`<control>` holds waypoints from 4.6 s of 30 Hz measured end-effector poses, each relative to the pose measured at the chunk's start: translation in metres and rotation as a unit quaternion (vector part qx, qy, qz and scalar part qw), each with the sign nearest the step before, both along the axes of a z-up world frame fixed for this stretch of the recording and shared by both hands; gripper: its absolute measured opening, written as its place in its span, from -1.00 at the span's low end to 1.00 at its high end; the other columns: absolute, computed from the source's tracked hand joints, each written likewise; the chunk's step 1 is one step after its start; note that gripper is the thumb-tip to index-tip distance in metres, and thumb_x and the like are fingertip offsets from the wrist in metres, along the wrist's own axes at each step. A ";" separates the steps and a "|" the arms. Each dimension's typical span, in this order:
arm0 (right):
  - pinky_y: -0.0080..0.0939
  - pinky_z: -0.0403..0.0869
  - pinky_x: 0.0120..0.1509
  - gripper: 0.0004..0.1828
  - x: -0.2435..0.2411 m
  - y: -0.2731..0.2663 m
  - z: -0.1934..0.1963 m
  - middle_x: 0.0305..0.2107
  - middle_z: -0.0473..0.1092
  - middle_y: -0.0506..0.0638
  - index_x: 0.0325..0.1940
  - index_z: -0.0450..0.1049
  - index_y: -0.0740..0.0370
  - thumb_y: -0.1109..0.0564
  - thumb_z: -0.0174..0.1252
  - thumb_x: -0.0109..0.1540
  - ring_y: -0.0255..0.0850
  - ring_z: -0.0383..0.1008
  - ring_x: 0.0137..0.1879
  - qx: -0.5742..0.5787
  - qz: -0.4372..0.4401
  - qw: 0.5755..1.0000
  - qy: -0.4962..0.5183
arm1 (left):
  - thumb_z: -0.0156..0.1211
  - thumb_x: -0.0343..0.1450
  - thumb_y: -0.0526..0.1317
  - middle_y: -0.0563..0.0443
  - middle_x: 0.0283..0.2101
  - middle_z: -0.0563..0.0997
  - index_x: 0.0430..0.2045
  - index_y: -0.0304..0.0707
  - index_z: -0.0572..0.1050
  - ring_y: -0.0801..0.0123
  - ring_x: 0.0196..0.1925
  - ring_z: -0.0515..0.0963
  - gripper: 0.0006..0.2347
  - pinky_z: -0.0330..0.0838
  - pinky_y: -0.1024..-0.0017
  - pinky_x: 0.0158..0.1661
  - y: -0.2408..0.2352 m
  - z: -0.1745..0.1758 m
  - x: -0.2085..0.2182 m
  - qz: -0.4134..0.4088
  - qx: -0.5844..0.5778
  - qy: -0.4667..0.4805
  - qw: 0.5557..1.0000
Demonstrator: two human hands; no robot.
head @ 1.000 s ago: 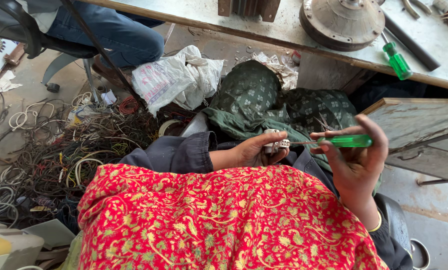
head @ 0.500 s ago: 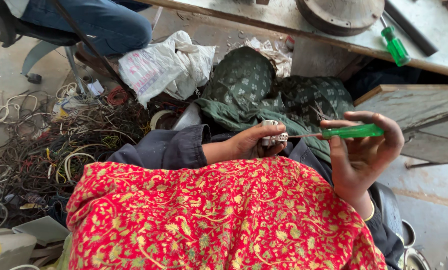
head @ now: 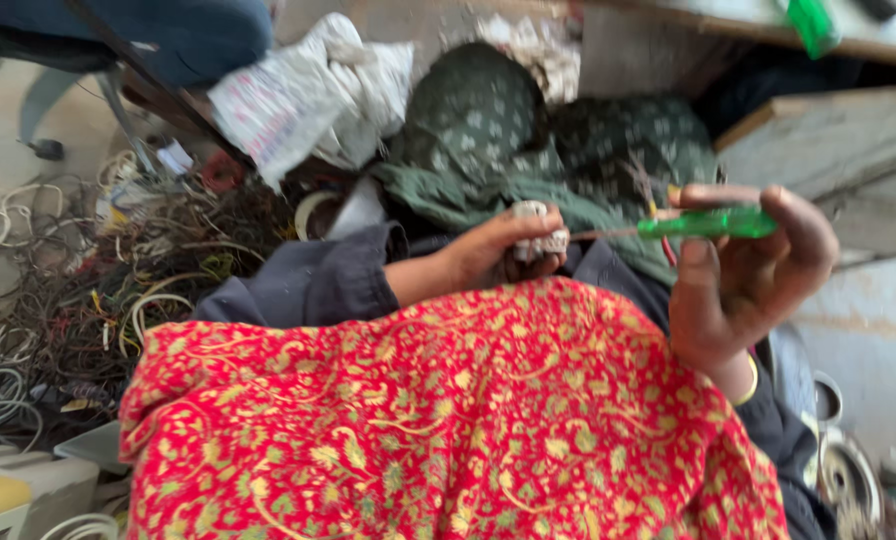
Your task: The person sits on the floor and uses pliers and a screwdriver to adjust and tighten connections on a small white electrical component. They repeatedly probe the terminals and rotate the screwdriver to secure the internal wiring.
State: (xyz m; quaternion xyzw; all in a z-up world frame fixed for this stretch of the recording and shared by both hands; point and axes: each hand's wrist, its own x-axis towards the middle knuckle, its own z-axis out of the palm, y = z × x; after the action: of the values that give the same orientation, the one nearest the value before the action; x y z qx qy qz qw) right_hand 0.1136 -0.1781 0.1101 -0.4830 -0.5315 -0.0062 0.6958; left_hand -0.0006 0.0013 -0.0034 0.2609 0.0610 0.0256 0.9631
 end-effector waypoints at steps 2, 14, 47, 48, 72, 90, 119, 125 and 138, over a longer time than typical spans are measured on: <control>-0.30 0.55 0.13 -0.42 0.007 -0.003 -0.007 0.12 0.32 0.10 0.44 0.15 0.04 0.30 0.26 0.44 -0.26 0.46 0.08 0.000 -0.019 0.999 -0.037 | 0.37 0.50 -0.13 -0.06 -0.27 0.61 -0.23 -0.25 0.43 0.40 -0.31 0.62 -0.76 0.58 0.51 -0.30 -0.001 -0.001 -0.004 -0.014 0.004 -0.034 0.999; -0.23 0.68 0.04 -0.26 0.017 -0.014 -0.019 0.11 0.28 0.21 0.51 0.09 0.02 0.45 0.20 0.36 -0.19 0.51 0.01 -0.012 -0.010 0.997 -0.079 | 0.31 0.47 -0.21 0.06 -0.15 0.58 -0.05 -0.17 0.42 0.41 -0.16 0.65 -0.76 0.63 0.50 -0.16 -0.001 0.022 -0.018 -0.008 -0.030 0.056 0.998; -0.14 0.63 -0.08 -0.33 0.019 -0.008 -0.022 -0.06 0.36 0.10 0.36 0.17 -0.02 0.32 0.37 0.32 -0.18 0.54 -0.14 0.064 -0.029 0.996 -0.054 | 0.28 0.49 -0.18 0.09 -0.18 0.53 -0.07 -0.11 0.39 0.45 -0.14 0.62 -0.78 0.59 0.55 -0.16 -0.001 0.030 -0.020 -0.026 -0.023 0.037 0.999; -0.13 0.63 -0.07 -0.33 0.020 -0.008 -0.022 -0.05 0.37 0.11 0.37 0.17 -0.01 0.33 0.37 0.32 -0.18 0.54 -0.14 0.059 -0.027 0.996 -0.057 | 0.28 0.49 -0.17 0.10 -0.18 0.53 -0.07 -0.11 0.39 0.45 -0.15 0.62 -0.78 0.59 0.55 -0.17 -0.001 0.031 -0.020 -0.025 -0.020 0.040 0.999; 0.00 0.69 0.09 -0.55 0.016 -0.004 0.012 0.11 0.39 0.35 0.17 0.28 0.10 0.47 0.16 0.32 0.14 0.58 0.20 -0.057 0.109 0.978 -0.170 | 0.31 0.50 -0.13 -0.01 -0.18 0.54 -0.09 -0.32 0.43 0.44 -0.18 0.65 -0.73 0.65 0.62 -0.19 0.004 0.014 -0.013 0.017 -0.073 0.114 0.991; -0.33 0.43 -0.26 -0.67 0.007 -0.028 0.024 -0.31 0.52 0.11 -0.02 0.49 0.32 0.22 0.49 0.25 -0.29 0.51 -0.34 -0.175 -0.155 0.950 -0.205 | 0.29 0.52 -0.19 0.06 -0.15 0.50 -0.11 -0.17 0.36 0.43 -0.11 0.65 -0.79 0.66 0.56 -0.17 0.022 0.044 -0.024 0.075 -0.029 -0.052 0.995; -0.41 0.21 -0.45 -0.71 -0.003 -0.011 0.039 -0.40 0.44 0.07 0.00 0.55 0.41 0.29 0.37 0.21 -0.37 0.30 -0.47 -0.241 -0.047 0.952 -0.180 | 0.39 0.51 -0.25 -0.08 -0.10 0.51 -0.06 -0.21 0.30 0.44 -0.25 0.67 -0.69 0.64 0.61 -0.32 0.054 0.072 -0.056 0.092 0.117 -0.127 0.981; -0.40 0.20 -0.46 -0.71 -0.002 -0.011 0.039 -0.43 0.43 0.07 -0.02 0.56 0.42 0.28 0.38 0.19 -0.37 0.27 -0.50 -0.247 -0.048 0.951 -0.177 | 0.39 0.50 -0.27 -0.08 -0.09 0.52 -0.06 -0.22 0.30 0.40 -0.19 0.69 -0.69 0.66 0.56 -0.25 0.055 0.071 -0.055 0.090 0.117 -0.133 0.980; -0.43 0.17 -0.44 -0.73 -0.001 -0.015 0.036 -0.43 0.43 0.01 0.05 0.58 0.36 0.27 0.38 0.28 -0.42 0.27 -0.52 -0.248 -0.049 0.950 -0.187 | 0.37 0.51 -0.30 -0.04 -0.11 0.54 -0.08 -0.21 0.31 0.44 -0.19 0.67 -0.72 0.63 0.55 -0.28 0.053 0.075 -0.058 0.105 0.137 -0.113 0.978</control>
State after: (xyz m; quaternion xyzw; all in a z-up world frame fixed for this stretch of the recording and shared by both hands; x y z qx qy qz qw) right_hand 0.1124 -0.1932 0.1465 -0.6556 -0.6124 0.0017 0.4417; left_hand -0.0583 0.0540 0.0713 0.3784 -0.0254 0.1641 0.9106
